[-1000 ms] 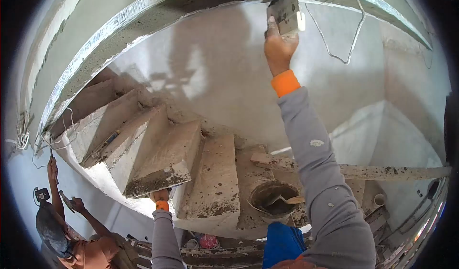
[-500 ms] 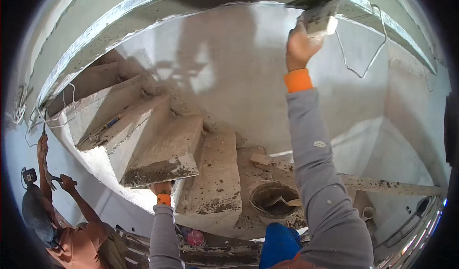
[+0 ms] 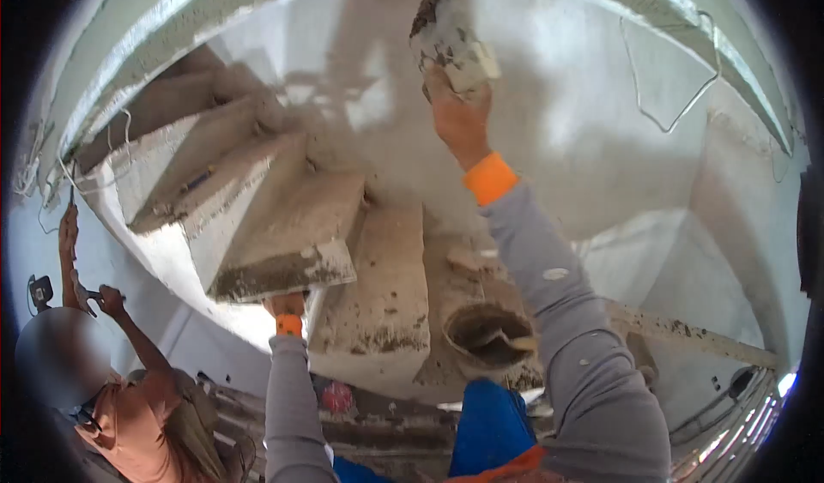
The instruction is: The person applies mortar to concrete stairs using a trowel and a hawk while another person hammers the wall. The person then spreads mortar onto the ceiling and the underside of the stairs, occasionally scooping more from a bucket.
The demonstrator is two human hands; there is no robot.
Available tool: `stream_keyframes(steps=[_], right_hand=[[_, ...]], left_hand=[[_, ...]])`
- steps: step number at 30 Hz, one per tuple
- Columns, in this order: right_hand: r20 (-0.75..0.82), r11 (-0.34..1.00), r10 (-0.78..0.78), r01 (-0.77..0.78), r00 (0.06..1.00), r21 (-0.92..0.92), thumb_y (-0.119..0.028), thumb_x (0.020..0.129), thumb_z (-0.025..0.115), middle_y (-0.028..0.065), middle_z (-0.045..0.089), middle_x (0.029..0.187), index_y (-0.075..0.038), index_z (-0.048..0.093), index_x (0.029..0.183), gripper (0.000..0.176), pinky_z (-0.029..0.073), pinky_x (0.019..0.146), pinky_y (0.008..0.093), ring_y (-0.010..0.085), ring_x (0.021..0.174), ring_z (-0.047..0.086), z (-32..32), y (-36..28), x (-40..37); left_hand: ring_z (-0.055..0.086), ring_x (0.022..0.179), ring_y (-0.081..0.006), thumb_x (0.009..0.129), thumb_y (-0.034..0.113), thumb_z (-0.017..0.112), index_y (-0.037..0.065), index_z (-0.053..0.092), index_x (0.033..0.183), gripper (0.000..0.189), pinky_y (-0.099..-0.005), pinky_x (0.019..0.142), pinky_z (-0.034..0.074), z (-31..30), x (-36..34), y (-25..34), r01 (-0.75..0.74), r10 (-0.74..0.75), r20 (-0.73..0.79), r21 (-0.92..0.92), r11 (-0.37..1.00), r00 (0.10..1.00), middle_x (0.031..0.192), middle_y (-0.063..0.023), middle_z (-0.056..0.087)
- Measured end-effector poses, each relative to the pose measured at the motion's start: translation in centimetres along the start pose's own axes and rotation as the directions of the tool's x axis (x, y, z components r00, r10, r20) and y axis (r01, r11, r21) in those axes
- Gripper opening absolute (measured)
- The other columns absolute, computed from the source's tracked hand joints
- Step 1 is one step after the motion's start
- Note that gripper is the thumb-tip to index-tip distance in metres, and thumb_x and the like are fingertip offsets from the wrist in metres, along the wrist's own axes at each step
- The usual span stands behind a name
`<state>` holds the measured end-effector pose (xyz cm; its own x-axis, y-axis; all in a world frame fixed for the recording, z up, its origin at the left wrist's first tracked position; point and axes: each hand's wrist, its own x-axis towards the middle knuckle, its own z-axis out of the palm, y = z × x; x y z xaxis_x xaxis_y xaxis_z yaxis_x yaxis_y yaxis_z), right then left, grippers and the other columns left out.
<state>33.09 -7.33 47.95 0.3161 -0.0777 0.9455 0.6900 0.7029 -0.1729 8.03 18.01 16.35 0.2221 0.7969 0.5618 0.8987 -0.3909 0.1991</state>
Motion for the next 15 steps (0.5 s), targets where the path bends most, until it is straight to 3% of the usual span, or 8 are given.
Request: stream_keyframes(steps=[2, 3, 5, 7, 9, 11, 13, 15], right_hand=[[0.135, 0.994, 0.102, -0.098, 0.986, -0.041, -0.01, 0.084, 0.063, 0.0019, 0.064, 0.086, 0.002, 0.062, 0.095, 0.016, 0.046, 0.068, 0.0242, 0.0083, 0.077, 0.056, -3.3, -0.4, -4.4], [0.262, 0.981, 0.172, -0.143, 0.949, -0.127, -0.01, 0.084, 0.063, 0.0021, 0.064, 0.092, 0.002, 0.06, 0.102, 0.022, 0.046, 0.071, 0.0245, 0.0084, 0.08, 0.056, -5.4, -1.9, -6.7], [0.401, 0.879, 0.354, -0.154, 0.845, -0.451, -0.009, 0.083, 0.063, 0.0022, 0.063, 0.091, 0.001, 0.059, 0.105, 0.024, 0.045, 0.073, 0.025, 0.0091, 0.082, 0.055, -10.9, -0.9, -11.3], [0.422, 0.751, 0.565, -0.231, 0.709, -0.619, -0.008, 0.082, 0.064, 0.0024, 0.063, 0.089, 0.0, 0.058, 0.106, 0.025, 0.045, 0.076, 0.0253, 0.0088, 0.084, 0.054, -16.0, -2.1, -15.5], [0.384, 0.648, 0.682, -0.272, 0.622, -0.711, -0.01, 0.08, 0.063, 0.0117, 0.063, 0.097, -0.003, 0.061, 0.102, 0.023, 0.048, 0.078, 0.0297, 0.0233, 0.086, 0.061, -21.7, -1.8, -19.7], [0.417, 0.638, 0.655, -0.166, 0.63, -0.752, -0.008, 0.079, 0.063, 0.0122, 0.062, 0.101, -0.005, 0.061, 0.104, 0.025, 0.047, 0.08, 0.0319, 0.0251, 0.09, 0.061, -26.7, -1.8, -23.9], [0.423, 0.583, 0.663, -0.072, 0.618, -0.81, -0.004, 0.076, 0.061, 0.0125, 0.061, 0.106, -0.009, 0.061, 0.107, 0.032, 0.046, 0.085, 0.0361, 0.0291, 0.098, 0.058, -30.1, -2.5, -26.9], [0.42, 0.56, 0.68, -0.057, 0.601, -0.826, -0.002, 0.075, 0.06, 0.0127, 0.061, 0.106, -0.01, 0.061, 0.109, 0.035, 0.045, 0.086, 0.0363, 0.0295, 0.099, 0.058, -32.4, -2.6, -29.7]], left_hand=[[0.049, 0.116, -0.0244, 0.083, 0.05, 0.045, 0.024, 0.051, 0.125, 0.05, -0.0403, 0.091, 0.042, -0.5, -0.1, 0.0, 0.006, -0.008, 0.088, 0.022, 1.0, 0.996, 0.13, -0.0008, 0.05], [0.049, 0.116, -0.0245, 0.083, 0.05, 0.045, 0.023, 0.051, 0.125, 0.05, -0.0402, 0.091, 0.042, -0.5, 0.0, 0.0, 0.009, -0.01, 0.086, 0.02, 1.0, 0.996, 0.13, -0.0009, 0.05], [0.049, 0.116, -0.0246, 0.083, 0.05, 0.045, 0.023, 0.051, 0.125, 0.05, -0.0401, 0.092, 0.042, -0.2, 0.2, -0.3, -0.001, -0.001, 0.06, 0.026, 1.0, 0.998, 0.13, -0.001, 0.05], [0.049, 0.116, -0.0248, 0.083, 0.05, 0.046, 0.023, 0.051, 0.125, 0.05, -0.0399, 0.092, 0.042, 0.1, 0.3, -0.6, 0.002, -0.003, 0.057, 0.032, 0.999, 0.998, 0.13, -0.0012, 0.05], [0.049, 0.115, -0.0249, 0.083, 0.049, 0.046, 0.022, 0.052, 0.124, 0.049, -0.0398, 0.092, 0.042, -0.3, 0.4, -0.8, 0.058, -0.058, 0.113, 0.011, 0.998, 0.992, 0.13, -0.0014, 0.05], [0.049, 0.115, -0.0251, 0.083, 0.049, 0.046, 0.022, 0.052, 0.124, 0.049, -0.0397, 0.092, 0.042, -0.2, 1.2, -1.0, 0.083, -0.084, 0.147, 0.011, 0.996, 0.986, 0.13, -0.0016, 0.05], [0.052, 0.111, -0.028, 0.084, 0.044, 0.048, 0.017, 0.055, 0.121, 0.046, -0.0362, 0.092, 0.043, 3.0, 2.1, -3.0, -0.188, 0.272, -0.241, 0.319, 0.929, 0.932, 0.125, -0.0049, 0.054], [0.053, 0.111, -0.0294, 0.084, 0.043, 0.048, 0.015, 0.055, 0.121, 0.046, -0.0364, 0.093, 0.042, 5.2, 4.0, -5.6, -0.295, 0.347, -0.325, 0.2, 0.934, 0.88, 0.124, -0.0065, 0.055]])
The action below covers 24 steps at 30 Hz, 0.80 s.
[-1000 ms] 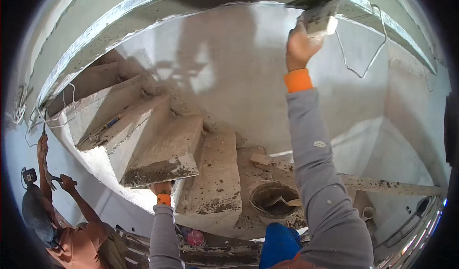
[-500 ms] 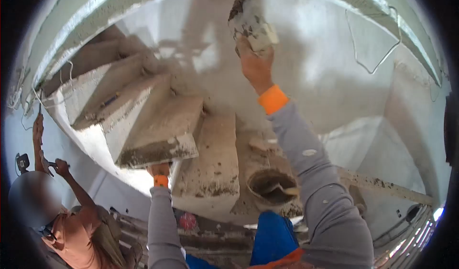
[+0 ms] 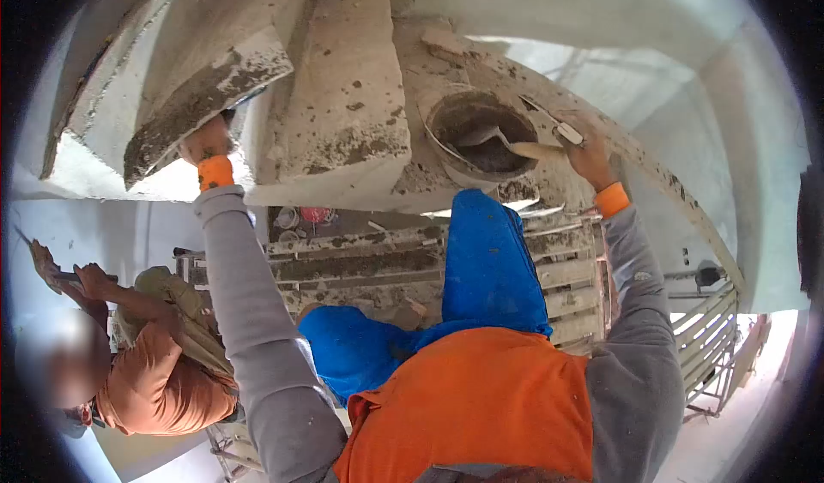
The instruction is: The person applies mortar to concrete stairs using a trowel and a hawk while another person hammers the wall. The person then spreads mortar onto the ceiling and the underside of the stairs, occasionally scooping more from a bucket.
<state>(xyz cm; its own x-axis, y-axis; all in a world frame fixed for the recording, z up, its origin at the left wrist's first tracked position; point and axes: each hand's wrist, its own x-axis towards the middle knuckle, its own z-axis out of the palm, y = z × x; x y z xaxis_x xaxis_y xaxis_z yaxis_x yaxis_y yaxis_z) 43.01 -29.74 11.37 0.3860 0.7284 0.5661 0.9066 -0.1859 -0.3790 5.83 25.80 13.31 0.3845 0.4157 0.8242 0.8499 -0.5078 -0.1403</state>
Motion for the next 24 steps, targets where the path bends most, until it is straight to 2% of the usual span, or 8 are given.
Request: stream_keyframes(steps=[2, 4, 7, 10, 14, 17, 20, 24], right_hand=[[0.008, 0.996, -0.022, 0.022, 1.0, -0.085, 0.0, 0.076, 0.057, 0.0131, 0.06, 0.107, -0.011, 0.06, 0.111, 0.037, 0.044, 0.087, 0.0356, 0.0302, 0.101, 0.057, 1.3, 1.5, -1.6], [-0.011, 0.998, 0.063, -0.063, 0.998, 0.028, 0.0, 0.076, 0.057, 0.0134, 0.061, 0.106, -0.01, 0.059, 0.112, 0.037, 0.045, 0.085, 0.0354, 0.0295, 0.099, 0.057, 2.0, 2.8, -2.1], [-0.03, 0.964, 0.244, -0.239, 0.969, 0.113, -0.003, 0.076, 0.059, 0.0139, 0.06, 0.105, -0.008, 0.059, 0.112, 0.036, 0.045, 0.084, 0.0349, 0.0289, 0.098, 0.057, 4.3, 6.2, -2.7], [-0.001, 0.909, 0.376, -0.368, 0.927, 0.196, -0.007, 0.076, 0.062, 0.0143, 0.06, 0.104, -0.005, 0.058, 0.112, 0.036, 0.045, 0.083, 0.034, 0.0277, 0.097, 0.058, 5.0, 6.5, -2.3], [0.19, 0.707, 0.614, -0.64, 0.766, 0.299, -0.01, 0.077, 0.064, 0.012, 0.063, 0.101, -0.002, 0.057, 0.112, 0.036, 0.046, 0.081, 0.0316, 0.0238, 0.093, 0.059, 4.5, 6.8, -1.4], [0.153, 0.91, 0.352, -0.376, 0.923, 0.175, -0.01, 0.079, 0.064, 0.009, 0.065, 0.097, 0.0, 0.056, 0.112, 0.035, 0.047, 0.079, 0.0299, 0.0199, 0.089, 0.06, 4.5, 9.5, -1.6], [0.208, 0.895, 0.311, -0.359, 0.927, 0.265, -0.011, 0.079, 0.065, 0.0087, 0.065, 0.098, -0.002, 0.057, 0.111, 0.035, 0.047, 0.08, 0.0296, 0.0197, 0.091, 0.06, 4.1, 10.9, -1.0], [0.223, 0.893, 0.316, -0.368, 0.922, 0.258, -0.015, 0.079, 0.068, 0.0111, 0.064, 0.1, -0.004, 0.059, 0.109, 0.034, 0.047, 0.08, 0.0314, 0.0226, 0.092, 0.061, 4.7, 12.4, 0.1]], left_hand=[[0.053, 0.11, -0.0302, 0.084, 0.042, 0.048, 0.014, 0.055, 0.12, 0.046, -0.0369, 0.093, 0.042, 0.8, -0.3, -0.4, 0.009, -0.011, -0.025, -0.077, 0.997, 1.0, 0.123, -0.008, 0.055], [0.053, 0.11, -0.0303, 0.085, 0.04, 0.048, 0.012, 0.056, 0.119, 0.045, -0.0377, 0.093, 0.042, 1.1, -0.4, -0.8, 0.081, -0.079, 0.041, -0.069, 0.994, 0.996, 0.123, -0.0095, 0.055], [0.054, 0.107, -0.0316, 0.085, 0.039, 0.048, 0.01, 0.058, 0.116, 0.044, -0.0384, 0.092, 0.043, 0.9, 0.1, -1.2, -0.011, 0.011, 0.021, 0.006, 1.0, 1.0, 0.12, -0.0116, 0.057], [0.054, 0.108, -0.0309, 0.086, 0.037, 0.047, 0.009, 0.057, 0.116, 0.043, -0.0381, 0.093, 0.043, -2.3, 0.3, 0.7, 0.167, -0.15, 0.149, -0.111, 0.98, 0.977, 0.121, -0.0115, 0.056], [0.054, 0.108, -0.0293, 0.088, 0.033, 0.044, 0.009, 0.055, 0.119, 0.041, -0.0371, 0.094, 0.042, 0.7, 0.3, -1.3, 0.074, -0.132, 0.309, 0.193, 0.978, 0.942, 0.121, -0.0105, 0.056], [0.054, 0.109, -0.0287, 0.089, 0.03, 0.043, 0.009, 0.055, 0.12, 0.039, -0.0363, 0.095, 0.041, 0.0, 0.0, -1.2, -0.083, -0.042, 0.34, 0.345, 0.935, 0.939, 0.122, -0.0103, 0.056], [0.054, 0.11, -0.0287, 0.089, 0.029, 0.044, 0.009, 0.055, 0.12, 0.038, -0.0358, 0.096, 0.041, -0.4, -0.1, -1.5, -0.043, 0.02, 0.134, 0.169, 0.985, 0.991, 0.122, -0.0105, 0.056], [0.054, 0.11, -0.0286, 0.088, 0.029, 0.046, 0.01, 0.056, 0.119, 0.038, -0.0359, 0.095, 0.041, -1.0, -0.2, -1.2, 0.033, -0.033, 0.076, 0.009, 0.999, 0.997, 0.122, -0.0103, 0.056]])
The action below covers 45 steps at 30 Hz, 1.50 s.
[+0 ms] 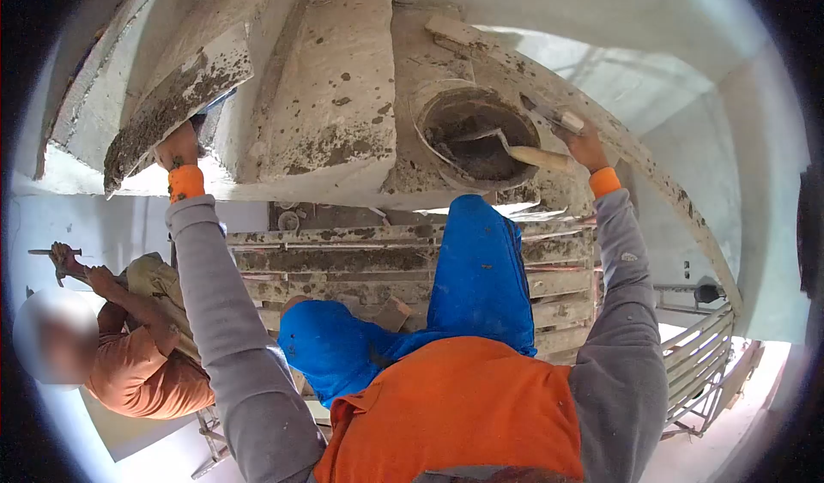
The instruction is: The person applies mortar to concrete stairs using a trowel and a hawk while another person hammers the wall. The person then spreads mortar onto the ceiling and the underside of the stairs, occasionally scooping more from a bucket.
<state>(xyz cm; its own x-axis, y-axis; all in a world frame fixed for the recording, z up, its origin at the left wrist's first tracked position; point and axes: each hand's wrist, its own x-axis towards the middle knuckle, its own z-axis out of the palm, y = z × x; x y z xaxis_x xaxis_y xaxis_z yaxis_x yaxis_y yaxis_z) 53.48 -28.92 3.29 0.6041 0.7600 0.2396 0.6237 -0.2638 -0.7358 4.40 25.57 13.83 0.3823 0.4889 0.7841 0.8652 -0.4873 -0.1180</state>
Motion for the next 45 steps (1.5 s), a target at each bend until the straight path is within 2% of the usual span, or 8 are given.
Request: stream_keyframes(steps=[12, 24, 30, 32, 35, 40, 44, 45], right_hand=[[0.171, 0.915, -0.377, 0.395, 0.911, -0.087, -0.01, 0.075, 0.062, 0.0108, 0.056, 0.122, -0.009, 0.056, 0.121, 0.046, 0.035, 0.101, 0.0339, 0.0244, 0.117, 0.049, 1.9, 1.2, 0.2], [0.062, 0.865, 0.066, -0.027, 0.996, -0.502, -0.01, 0.075, 0.059, 0.0185, 0.058, 0.112, -0.008, 0.057, 0.113, 0.038, 0.043, 0.089, 0.0404, 0.0347, 0.106, 0.053, 3.0, 10.9, -4.3], [0.001, 0.855, -0.191, 0.167, 0.982, -0.491, -0.01, 0.073, 0.066, 0.0133, 0.057, 0.114, -0.006, 0.056, 0.111, 0.039, 0.041, 0.092, 0.0381, 0.0316, 0.105, 0.054, 3.1, 12.1, -5.4], [-0.145, 0.977, 0.175, -0.153, 0.974, 0.15, -0.008, 0.069, 0.07, 0.0117, 0.055, 0.117, -0.005, 0.053, 0.115, 0.049, 0.041, 0.092, 0.0359, 0.0288, 0.105, 0.054, 5.5, 16.3, -6.7], [-0.057, 0.716, -0.294, 0.181, 0.954, -0.675, -0.025, 0.076, 0.065, 0.0118, 0.058, 0.114, -0.008, 0.059, 0.111, 0.04, 0.045, 0.084, 0.0399, 0.0279, 0.103, 0.055, 7.3, 26.4, -6.7], [-0.257, 0.898, 0.026, -0.135, 0.966, -0.418, -0.018, 0.074, 0.058, 0.0169, 0.06, 0.078, -0.009, 0.06, 0.1, 0.028, 0.045, 0.068, 0.0472, 0.0381, 0.079, 0.057, 3.5, 15.1, -9.4], [-0.269, 0.37, 0.069, -0.275, 0.961, -0.887, -0.021, 0.08, 0.052, 0.0163, 0.062, 0.08, -0.009, 0.058, 0.108, 0.031, 0.044, 0.068, 0.0464, 0.0378, 0.08, 0.057, -2.6, 17.1, -7.1], [-0.614, 0.781, 0.16, -0.48, 0.773, -0.4, -0.028, 0.081, 0.059, 0.0209, 0.062, 0.099, -0.003, 0.06, 0.105, 0.035, 0.044, 0.075, 0.0474, 0.0387, 0.088, 0.058, -5.4, 9.0, -5.5]], left_hand=[[0.056, 0.105, -0.0318, 0.087, 0.033, 0.047, 0.009, 0.055, 0.119, 0.041, -0.0395, 0.09, 0.043, -0.6, -0.2, -0.5, -0.114, 0.12, -0.063, 0.084, 0.99, 0.991, 0.116, -0.0132, 0.059], [0.051, 0.111, -0.0334, 0.087, 0.037, 0.047, 0.009, 0.055, 0.12, 0.044, -0.0401, 0.095, 0.04, -0.7, -0.4, 0.3, 0.006, -0.009, -0.045, -0.065, 0.998, 0.999, 0.124, -0.0132, 0.054], [0.046, 0.118, -0.0315, 0.088, 0.035, 0.046, 0.011, 0.05, 0.126, 0.045, -0.0381, 0.1, 0.036, 1.9, -0.5, -2.0, -0.027, 0.027, 0.012, -0.03, 0.999, 1.0, 0.131, -0.0109, 0.048], [0.043, 0.122, -0.0296, 0.089, 0.035, 0.045, 0.012, 0.047, 0.128, 0.046, -0.0378, 0.101, 0.035, -1.5, -0.4, 0.8, 0.073, -0.086, 0.276, 0.059, 0.996, 0.957, 0.132, -0.0092, 0.047], [0.043, 0.122, -0.0261, 0.088, 0.037, 0.044, 0.015, 0.05, 0.126, 0.044, -0.0372, 0.102, 0.033, -1.0, -1.7, 1.5, 0.004, -0.088, 0.259, 0.309, 0.951, 0.962, 0.131, -0.0066, 0.049], [0.048, 0.116, -0.0274, 0.087, 0.037, 0.045, 0.016, 0.055, 0.121, 0.041, -0.0385, 0.097, 0.037, -3.0, -1.3, 4.4, 0.176, -0.167, 0.114, -0.069, 0.982, 0.979, 0.127, -0.0063, 0.052], [0.051, 0.111, -0.0284, 0.086, 0.038, 0.047, 0.016, 0.058, 0.116, 0.039, -0.0396, 0.094, 0.04, -3.1, -1.0, 5.2, 0.179, -0.169, 0.07, -0.156, 0.971, 0.983, 0.124, -0.006, 0.055], [0.052, 0.11, -0.0287, 0.086, 0.038, 0.047, 0.016, 0.059, 0.115, 0.038, -0.0399, 0.093, 0.041, -2.9, -0.9, 5.2, 0.178, -0.172, 0.048, -0.19, 0.966, 0.984, 0.123, -0.0059, 0.055]])
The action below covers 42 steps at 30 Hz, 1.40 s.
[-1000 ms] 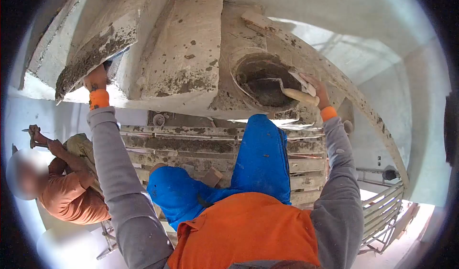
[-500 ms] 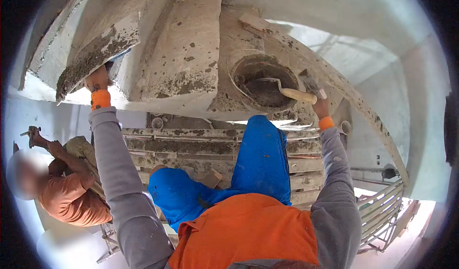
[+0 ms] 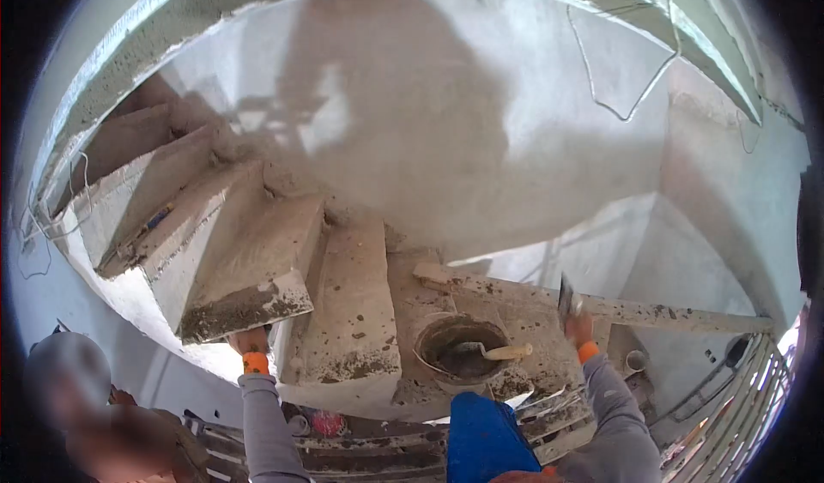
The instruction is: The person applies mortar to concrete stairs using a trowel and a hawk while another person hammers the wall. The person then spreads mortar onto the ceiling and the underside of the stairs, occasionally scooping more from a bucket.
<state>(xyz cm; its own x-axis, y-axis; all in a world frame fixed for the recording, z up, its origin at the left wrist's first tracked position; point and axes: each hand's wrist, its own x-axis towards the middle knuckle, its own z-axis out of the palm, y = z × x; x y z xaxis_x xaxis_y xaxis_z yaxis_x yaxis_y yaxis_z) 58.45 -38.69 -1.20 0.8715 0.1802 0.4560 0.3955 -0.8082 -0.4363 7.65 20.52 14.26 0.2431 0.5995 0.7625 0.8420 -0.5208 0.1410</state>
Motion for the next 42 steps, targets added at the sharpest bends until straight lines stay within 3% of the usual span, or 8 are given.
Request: stream_keyframes(steps=[2, 6, 7, 14, 17, 33, 38, 42], right_hand=[[-0.279, 0.861, 0.041, 0.108, 0.96, 0.498, -0.028, 0.081, 0.06, 0.0205, 0.063, 0.086, -0.002, 0.06, 0.103, 0.034, 0.046, 0.068, 0.0429, 0.0361, 0.083, 0.061, -8.8, -8.3, 2.6], [-0.817, 0.831, -0.467, 0.484, 0.338, -0.275, -0.017, 0.086, 0.057, 0.0169, 0.062, 0.098, -0.001, 0.059, 0.107, 0.026, 0.044, 0.081, 0.0339, 0.0272, 0.092, 0.059, -23.7, -21.7, 7.2], [-0.848, 0.668, -0.14, 0.681, 0.512, 0.3, -0.011, 0.085, 0.059, 0.0134, 0.062, 0.1, 0.0, 0.058, 0.107, 0.025, 0.041, 0.087, 0.036, 0.0238, 0.096, 0.056, -25.2, -24.4, 8.6], [-0.871, 0.414, 0.265, 0.767, 0.415, 0.491, -0.01, 0.079, 0.064, 0.0128, 0.061, 0.081, 0.002, 0.054, 0.095, 0.023, 0.046, 0.061, 0.0323, 0.0197, 0.067, 0.059, -38.9, -36.0, 15.9], [-0.947, 0.632, 0.317, 0.732, 0.056, 0.255, -0.012, 0.076, 0.063, 0.015, 0.065, 0.081, 0.003, 0.06, 0.088, 0.019, 0.047, 0.066, 0.0386, 0.0298, 0.071, 0.062, -40.4, -37.7, 20.1], [-0.787, 0.06, -0.058, 0.789, 0.615, 0.612, -0.016, 0.076, 0.062, 0.0178, 0.058, 0.108, -0.006, 0.053, 0.113, 0.039, 0.047, 0.077, 0.04, 0.032, 0.095, 0.059, -31.6, -58.5, 6.0], [-0.967, 0.545, 0.233, 0.809, 0.105, 0.219, -0.011, 0.08, 0.059, 0.0137, 0.062, 0.082, 0.001, 0.059, 0.089, 0.015, 0.046, 0.058, 0.0347, 0.0222, 0.065, 0.059, -36.2, -46.5, 14.8], [-0.811, -0.022, 0.429, 0.902, 0.397, 0.43, -0.002, 0.074, 0.06, 0.012, 0.062, 0.09, 0.003, 0.059, 0.092, 0.019, 0.048, 0.07, 0.0362, 0.0219, 0.074, 0.059, -39.4, -46.5, 15.1]], left_hand=[[0.054, 0.106, -0.0311, 0.084, 0.039, 0.05, 0.015, 0.063, 0.109, 0.036, -0.0413, 0.09, 0.042, 0.3, 0.1, -0.1, 0.061, -0.067, -0.039, -0.127, 0.99, 0.997, 0.115, -0.0078, 0.06], [0.053, 0.108, -0.0306, 0.083, 0.04, 0.051, 0.016, 0.062, 0.11, 0.038, -0.0402, 0.091, 0.041, 0.0, 0.3, 0.3, 0.132, -0.149, -0.01, -0.404, 0.905, 0.989, 0.116, -0.007, 0.059], [0.052, 0.109, -0.0299, 0.083, 0.04, 0.051, 0.017, 0.061, 0.111, 0.038, -0.0397, 0.093, 0.041, 3.2, 0.3, -1.1, 0.044, -0.122, -0.111, -0.537, 0.843, 0.986, 0.118, -0.0064, 0.059], [0.047, 0.117, -0.0251, 0.083, 0.042, 0.05, 0.02, 0.059, 0.116, 0.041, -0.0369, 0.101, 0.034, -1.3, 0.5, 1.1, 0.12, -0.111, 0.103, -0.087, 0.989, 0.989, 0.123, -0.0041, 0.056], [0.05, 0.115, -0.0247, 0.082, 0.04, 0.051, 0.021, 0.06, 0.114, 0.039, -0.0365, 0.098, 0.036, -2.3, 0.3, 1.4, 0.103, -0.095, 0.102, -0.07, 0.992, 0.99, 0.122, -0.0029, 0.057], [0.049, 0.115, -0.0243, 0.083, 0.048, 0.045, 0.023, 0.054, 0.122, 0.047, -0.0427, 0.097, 0.035, -5.6, 0.4, 3.5, 0.186, -0.17, 0.21, -0.057, 0.981, 0.963, 0.125, -0.0022, 0.054], [0.036, 0.127, -0.0207, 0.083, 0.053, 0.042, 0.027, 0.051, 0.125, 0.05, -0.0484, 0.107, 0.018, -4.3, 0.5, 2.9, 0.266, -0.222, 0.275, -0.134, 0.955, 0.935, 0.134, 0.0009, 0.046], [0.035, 0.128, -0.0202, 0.083, 0.053, 0.042, 0.028, 0.049, 0.127, 0.051, -0.05, 0.108, 0.015, -5.3, 0.3, 3.4, 0.245, -0.204, 0.274, -0.122, 0.962, 0.94, 0.136, 0.0016, 0.044]])
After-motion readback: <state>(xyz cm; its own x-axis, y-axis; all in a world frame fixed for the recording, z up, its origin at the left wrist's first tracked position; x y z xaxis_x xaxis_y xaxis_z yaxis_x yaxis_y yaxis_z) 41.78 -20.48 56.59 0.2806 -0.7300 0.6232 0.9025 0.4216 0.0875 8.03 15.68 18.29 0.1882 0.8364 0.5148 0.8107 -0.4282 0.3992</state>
